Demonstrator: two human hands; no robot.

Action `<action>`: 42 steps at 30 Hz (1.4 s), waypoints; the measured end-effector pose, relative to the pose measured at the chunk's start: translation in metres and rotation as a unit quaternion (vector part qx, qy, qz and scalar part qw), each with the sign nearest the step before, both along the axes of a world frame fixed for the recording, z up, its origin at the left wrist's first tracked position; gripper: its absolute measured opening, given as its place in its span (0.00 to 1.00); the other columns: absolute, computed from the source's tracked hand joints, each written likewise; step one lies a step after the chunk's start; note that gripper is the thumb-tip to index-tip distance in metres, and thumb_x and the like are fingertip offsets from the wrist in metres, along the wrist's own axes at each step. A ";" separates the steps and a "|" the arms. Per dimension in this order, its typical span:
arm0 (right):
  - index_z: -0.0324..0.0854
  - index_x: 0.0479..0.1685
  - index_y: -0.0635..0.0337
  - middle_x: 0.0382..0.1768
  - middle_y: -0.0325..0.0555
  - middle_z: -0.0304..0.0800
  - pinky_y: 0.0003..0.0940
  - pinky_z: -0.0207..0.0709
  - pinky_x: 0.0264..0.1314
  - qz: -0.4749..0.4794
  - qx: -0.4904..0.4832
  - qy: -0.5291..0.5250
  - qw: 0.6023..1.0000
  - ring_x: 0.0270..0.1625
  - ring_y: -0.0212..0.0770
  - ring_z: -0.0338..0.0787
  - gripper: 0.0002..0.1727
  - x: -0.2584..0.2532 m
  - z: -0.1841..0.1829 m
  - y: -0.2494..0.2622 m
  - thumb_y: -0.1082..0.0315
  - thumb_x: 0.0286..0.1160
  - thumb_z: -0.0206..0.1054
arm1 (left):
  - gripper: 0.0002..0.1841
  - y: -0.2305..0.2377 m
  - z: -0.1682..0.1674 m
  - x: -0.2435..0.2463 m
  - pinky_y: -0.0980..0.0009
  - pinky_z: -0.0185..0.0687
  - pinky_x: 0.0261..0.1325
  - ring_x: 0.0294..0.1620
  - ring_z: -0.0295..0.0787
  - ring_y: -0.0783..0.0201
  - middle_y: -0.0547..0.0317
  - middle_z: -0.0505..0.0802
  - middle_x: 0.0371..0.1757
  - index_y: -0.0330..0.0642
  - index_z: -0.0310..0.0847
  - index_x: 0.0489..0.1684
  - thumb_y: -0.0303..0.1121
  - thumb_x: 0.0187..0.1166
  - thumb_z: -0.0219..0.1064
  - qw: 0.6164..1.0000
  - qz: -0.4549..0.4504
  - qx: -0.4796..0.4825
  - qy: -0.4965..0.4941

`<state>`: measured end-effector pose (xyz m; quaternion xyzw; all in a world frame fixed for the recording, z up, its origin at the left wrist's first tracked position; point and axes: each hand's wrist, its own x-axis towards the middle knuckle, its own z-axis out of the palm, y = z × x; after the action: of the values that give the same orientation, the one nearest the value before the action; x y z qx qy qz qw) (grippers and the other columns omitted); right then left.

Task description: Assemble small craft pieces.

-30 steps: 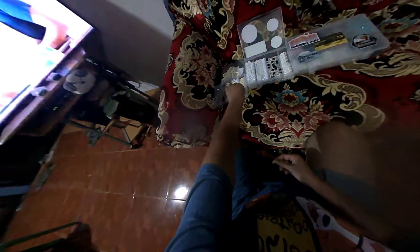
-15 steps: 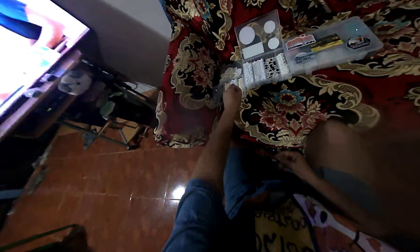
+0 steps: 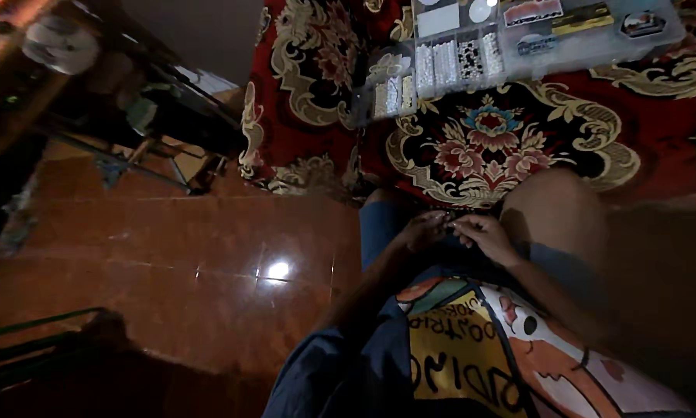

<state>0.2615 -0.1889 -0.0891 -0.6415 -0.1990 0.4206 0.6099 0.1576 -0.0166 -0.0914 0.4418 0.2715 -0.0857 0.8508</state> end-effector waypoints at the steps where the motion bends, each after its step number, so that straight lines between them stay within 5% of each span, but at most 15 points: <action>1: 0.89 0.46 0.66 0.31 0.36 0.92 0.21 0.83 0.33 -0.002 0.000 -0.002 1.000 0.27 0.24 0.86 0.10 0.000 -0.001 -0.001 0.70 0.84 0.64 | 0.13 -0.003 -0.008 -0.001 0.71 0.85 0.57 0.48 0.89 0.71 0.65 0.92 0.48 0.42 0.79 0.57 0.31 0.93 0.47 0.999 -0.007 -0.030 -0.018; 19: 0.88 0.37 0.64 0.26 0.33 0.91 0.20 0.82 0.29 -0.002 0.007 0.003 1.000 0.23 0.23 0.85 0.08 -0.001 -0.009 0.000 0.72 0.81 0.65 | 0.11 -0.004 -0.038 0.004 0.69 0.86 0.55 0.44 0.90 0.69 0.64 0.92 0.44 0.44 0.80 0.52 0.31 0.92 0.49 0.996 -0.036 -0.066 -0.056; 42: 0.86 0.32 0.62 0.22 0.31 0.89 0.17 0.79 0.25 -0.007 0.006 0.019 1.000 0.20 0.22 0.82 0.07 0.000 -0.009 0.000 0.74 0.78 0.65 | 0.09 -0.004 -0.031 0.008 0.70 0.87 0.51 0.41 0.90 0.71 0.66 0.93 0.41 0.43 0.82 0.49 0.25 0.89 0.53 0.997 -0.050 -0.017 -0.055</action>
<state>0.2615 -0.1894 -0.0985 -0.6313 -0.1850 0.4270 0.6204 0.1657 -0.0208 -0.1224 0.4447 0.2007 -0.1087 0.8661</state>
